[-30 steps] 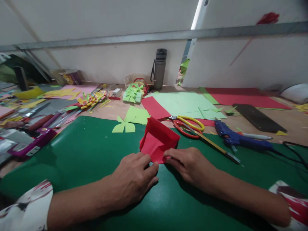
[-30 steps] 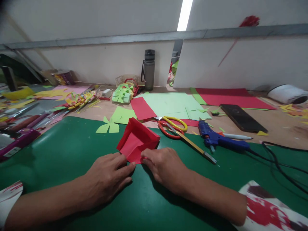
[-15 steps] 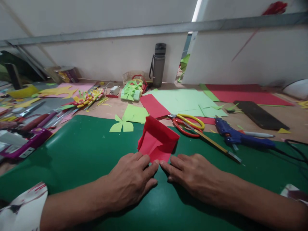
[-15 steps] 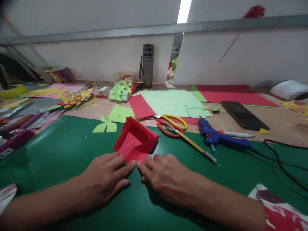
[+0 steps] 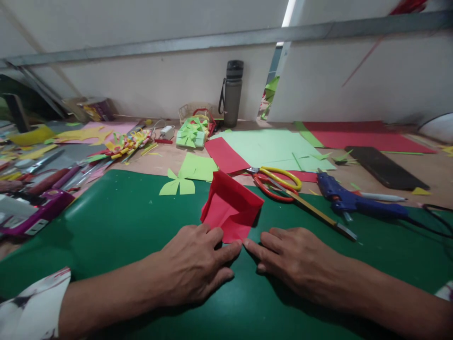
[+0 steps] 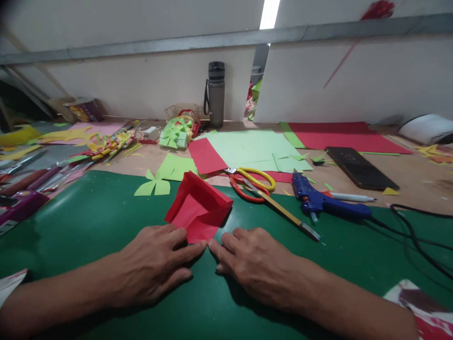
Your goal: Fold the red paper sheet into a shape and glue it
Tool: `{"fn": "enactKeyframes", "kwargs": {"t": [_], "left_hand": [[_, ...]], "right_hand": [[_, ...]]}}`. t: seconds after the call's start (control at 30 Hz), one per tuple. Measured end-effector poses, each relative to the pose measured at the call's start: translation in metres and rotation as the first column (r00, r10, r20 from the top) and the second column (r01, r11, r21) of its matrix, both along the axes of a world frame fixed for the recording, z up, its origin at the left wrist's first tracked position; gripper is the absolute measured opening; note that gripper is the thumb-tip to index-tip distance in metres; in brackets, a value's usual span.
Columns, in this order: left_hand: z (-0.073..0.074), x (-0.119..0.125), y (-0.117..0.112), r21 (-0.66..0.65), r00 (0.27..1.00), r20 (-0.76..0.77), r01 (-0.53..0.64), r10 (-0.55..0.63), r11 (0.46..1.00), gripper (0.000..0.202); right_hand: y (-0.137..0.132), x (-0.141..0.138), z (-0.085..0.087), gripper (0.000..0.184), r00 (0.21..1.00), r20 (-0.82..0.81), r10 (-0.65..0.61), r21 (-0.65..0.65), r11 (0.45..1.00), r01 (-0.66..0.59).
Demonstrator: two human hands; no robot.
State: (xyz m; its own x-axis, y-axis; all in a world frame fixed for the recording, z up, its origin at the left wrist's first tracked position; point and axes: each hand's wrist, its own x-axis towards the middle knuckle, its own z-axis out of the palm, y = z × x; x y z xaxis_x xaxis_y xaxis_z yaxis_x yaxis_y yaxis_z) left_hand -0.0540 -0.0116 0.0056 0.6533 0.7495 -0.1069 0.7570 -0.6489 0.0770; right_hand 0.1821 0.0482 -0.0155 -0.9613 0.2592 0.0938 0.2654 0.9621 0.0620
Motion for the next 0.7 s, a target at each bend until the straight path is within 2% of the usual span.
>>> {"fn": "enactKeyframes", "kwargs": {"t": [0.13, 0.47, 0.57, 0.63, 0.7], "left_hand": [[0.001, -0.002, 0.0, -0.01, 1.0, 0.016, -0.013, 0.013, 1.0, 0.03], [-0.012, -0.022, -0.01, 0.037, 0.984, 0.176, -0.038, 0.031, 0.999, 0.027], [-0.015, -0.024, -0.01, 0.086, 0.97, 0.242, -0.039, 0.017, 0.996, 0.025], [-0.015, -0.022, -0.008, 0.141, 0.963, 0.269, -0.037, -0.003, 0.989, 0.03], [-0.015, -0.019, -0.006, 0.165, 0.975, 0.222, -0.023, -0.015, 0.986, 0.037]], "right_hand": [[0.001, 0.0, 0.0, 0.025, 1.0, -0.006, 0.005, -0.017, 1.0, -0.006], [0.002, -0.001, 0.002, 0.027, 1.0, 0.008, 0.002, -0.046, 0.999, -0.001], [0.002, -0.001, 0.002, 0.028, 1.0, -0.01, 0.003, -0.045, 0.999, -0.004], [0.002, -0.002, 0.002, 0.028, 1.0, -0.021, 0.001, -0.042, 0.999, -0.002], [0.002, -0.003, 0.003, 0.026, 1.0, -0.025, -0.012, -0.053, 0.999, 0.01]]}}
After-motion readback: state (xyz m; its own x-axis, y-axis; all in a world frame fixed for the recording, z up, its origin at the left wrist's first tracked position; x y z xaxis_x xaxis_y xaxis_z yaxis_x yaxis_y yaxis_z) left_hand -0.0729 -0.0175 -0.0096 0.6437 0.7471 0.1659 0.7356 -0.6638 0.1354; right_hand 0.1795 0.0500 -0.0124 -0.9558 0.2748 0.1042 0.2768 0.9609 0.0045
